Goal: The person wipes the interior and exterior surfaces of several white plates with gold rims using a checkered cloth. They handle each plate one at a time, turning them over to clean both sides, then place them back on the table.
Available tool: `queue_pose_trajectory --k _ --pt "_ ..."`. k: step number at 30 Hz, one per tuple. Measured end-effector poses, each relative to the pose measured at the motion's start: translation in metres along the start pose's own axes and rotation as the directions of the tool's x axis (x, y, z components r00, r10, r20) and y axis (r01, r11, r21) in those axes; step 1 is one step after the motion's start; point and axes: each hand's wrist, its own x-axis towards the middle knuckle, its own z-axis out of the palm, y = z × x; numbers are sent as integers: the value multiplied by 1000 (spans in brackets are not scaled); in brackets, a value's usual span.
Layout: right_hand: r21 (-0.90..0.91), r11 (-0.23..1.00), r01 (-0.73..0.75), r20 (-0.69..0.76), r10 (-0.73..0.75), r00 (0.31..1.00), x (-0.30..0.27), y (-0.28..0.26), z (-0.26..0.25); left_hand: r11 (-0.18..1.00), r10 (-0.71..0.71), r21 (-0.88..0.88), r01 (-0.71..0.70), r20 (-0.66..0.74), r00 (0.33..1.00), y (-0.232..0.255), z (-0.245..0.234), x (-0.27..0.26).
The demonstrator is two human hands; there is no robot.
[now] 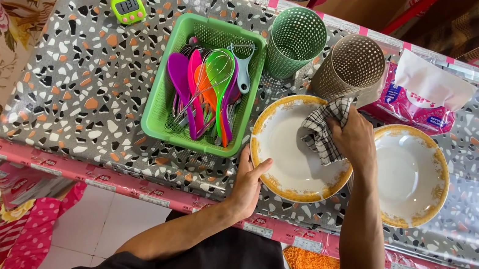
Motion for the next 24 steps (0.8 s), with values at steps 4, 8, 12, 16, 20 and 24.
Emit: queue_pose_trajectory --k 4,8,12,16,20,24 --pt "53 999 -1 -24 3 1000 -12 -15 -13 998 39 -41 -38 39 998 0 -6 0" --pt "123 992 7 -64 1 998 -22 -29 -18 987 110 -121 -104 37 993 -5 -16 11" --pt "157 987 32 -120 -13 993 -31 -46 -22 985 31 -171 -26 27 999 -28 -42 36" --pt "178 983 39 -149 -12 989 -36 -59 -25 990 1 -143 7 53 999 -49 -66 56" --pt "162 984 75 -176 -46 983 -34 -53 -17 994 -2 -104 10 76 997 -53 -77 65" --pt "125 985 119 -211 -91 973 -46 -75 -26 995 36 -90 -32 42 998 -43 -82 70"
